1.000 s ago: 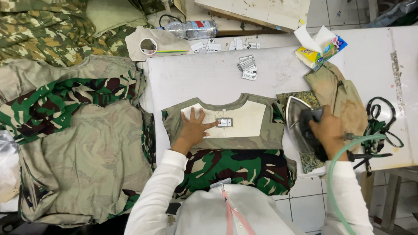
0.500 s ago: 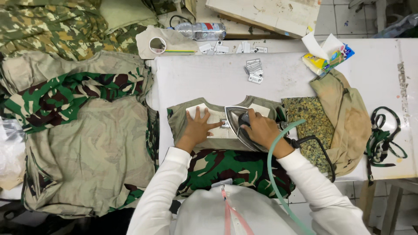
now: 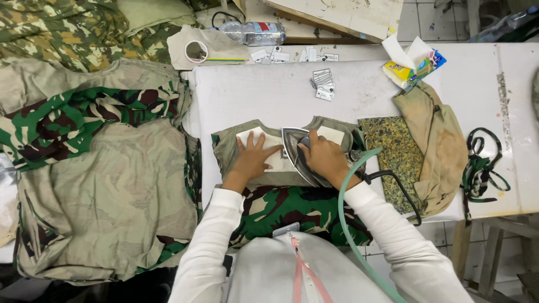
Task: The person irons a camouflage-patterned t-shirt on a white table. They place a white paper template on the shirt's collar area, position a small rectangular label on top, and press it with a steam iron. The person repeats this process for multiple shirts, moving the finished items to a stack on the left.
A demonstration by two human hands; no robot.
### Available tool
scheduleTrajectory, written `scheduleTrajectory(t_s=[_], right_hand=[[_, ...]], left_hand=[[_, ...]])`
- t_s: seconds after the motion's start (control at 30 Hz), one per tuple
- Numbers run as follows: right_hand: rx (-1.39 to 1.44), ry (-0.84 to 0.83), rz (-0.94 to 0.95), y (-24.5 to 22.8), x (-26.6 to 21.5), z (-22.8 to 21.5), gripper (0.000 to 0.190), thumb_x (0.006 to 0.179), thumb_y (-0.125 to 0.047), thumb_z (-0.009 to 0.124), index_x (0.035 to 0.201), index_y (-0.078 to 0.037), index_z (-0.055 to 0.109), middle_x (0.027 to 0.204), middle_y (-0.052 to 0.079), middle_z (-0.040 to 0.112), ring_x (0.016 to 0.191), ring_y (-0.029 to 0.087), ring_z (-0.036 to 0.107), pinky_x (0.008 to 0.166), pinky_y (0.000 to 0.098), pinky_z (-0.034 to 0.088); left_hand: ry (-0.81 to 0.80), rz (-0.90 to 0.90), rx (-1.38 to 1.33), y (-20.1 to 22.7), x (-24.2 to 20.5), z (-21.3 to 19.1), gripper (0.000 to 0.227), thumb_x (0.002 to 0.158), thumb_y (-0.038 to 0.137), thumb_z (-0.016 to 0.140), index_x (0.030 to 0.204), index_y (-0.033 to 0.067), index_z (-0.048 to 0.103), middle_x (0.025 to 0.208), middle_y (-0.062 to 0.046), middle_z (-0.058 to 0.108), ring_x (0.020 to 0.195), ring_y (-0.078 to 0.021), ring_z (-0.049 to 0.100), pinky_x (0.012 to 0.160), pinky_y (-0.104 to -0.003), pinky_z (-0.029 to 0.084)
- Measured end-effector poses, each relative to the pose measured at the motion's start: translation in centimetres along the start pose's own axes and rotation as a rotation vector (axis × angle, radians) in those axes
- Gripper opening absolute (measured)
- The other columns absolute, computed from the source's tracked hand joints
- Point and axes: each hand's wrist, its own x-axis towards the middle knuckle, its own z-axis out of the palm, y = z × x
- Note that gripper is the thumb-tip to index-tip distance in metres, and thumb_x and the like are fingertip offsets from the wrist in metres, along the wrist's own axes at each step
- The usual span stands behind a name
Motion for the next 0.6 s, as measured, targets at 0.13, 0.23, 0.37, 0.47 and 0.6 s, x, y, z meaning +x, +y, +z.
scheduleTrajectory(t_s=[0.13, 0.23, 0.37, 0.47, 0.6], right_hand=[[0.05, 0.009, 0.025, -2.0, 1.8, -0.9, 0.032, 0.088, -0.033, 0.047, 0.099, -0.003, 0.048, 0.067, 0.014, 0.06, 0.065, 0.029, 0.065, 0.058, 0.0391, 0.054], [0.099, 0.013, 0.062, -2.2, 4.1, 0.5, 0.033, 0.088, -0.035, 0.044, 0.098, -0.004, 0.047, 0.068, 0.015, 0.06, 0.065, 0.031, 0.065, 0.056, 0.0413, 0.053], [0.134, 0.032, 0.074, -1.8, 2.9, 0.4, 0.035, 0.089, -0.034, 0.044, 0.1, -0.001, 0.045, 0.07, 0.019, 0.06, 0.069, 0.036, 0.064, 0.059, 0.0448, 0.052], [0.103, 0.027, 0.133, 0.6, 1.3, -0.1, 0.038, 0.089, -0.037, 0.044, 0.101, -0.001, 0.044, 0.072, 0.02, 0.06, 0.071, 0.038, 0.064, 0.061, 0.0466, 0.052], [0.166, 0.103, 0.267, 4.0, -1.9, -0.5, 0.037, 0.09, -0.034, 0.046, 0.101, 0.002, 0.046, 0.069, 0.022, 0.06, 0.068, 0.038, 0.064, 0.058, 0.0454, 0.052]], left_hand=[[0.172, -0.06, -0.313, -0.3, -0.1, 2.5, 0.07, 0.071, 0.041, 0.065, 0.132, 0.0364, 0.031, 0.132, -0.008, 0.027, 0.13, -0.0382, 0.017, 0.103, -0.063, 0.013], [0.607, -0.404, -0.646, 1.5, -0.7, 3.7, 0.066, 0.076, 0.02, 0.067, 0.132, 0.0173, 0.033, 0.129, -0.018, 0.019, 0.122, -0.0435, 0.021, 0.101, -0.057, 0.024], [0.644, -0.697, -1.094, 2.6, -1.8, 3.7, 0.067, 0.084, 0.004, 0.056, 0.138, 0.0099, 0.016, 0.114, -0.022, 0.037, 0.113, -0.0418, 0.042, 0.094, -0.049, 0.04], [0.686, -0.7, -1.116, 1.8, -1.5, 3.9, 0.069, 0.084, 0.001, 0.055, 0.139, 0.0131, 0.014, 0.099, -0.021, 0.053, 0.1, -0.0374, 0.054, 0.083, -0.045, 0.046], [0.758, -0.635, -1.147, 2.1, -2.4, 3.1, 0.068, 0.081, -0.002, 0.059, 0.137, 0.0136, 0.023, 0.087, -0.012, 0.053, 0.083, -0.0249, 0.054, 0.073, -0.038, 0.048]])
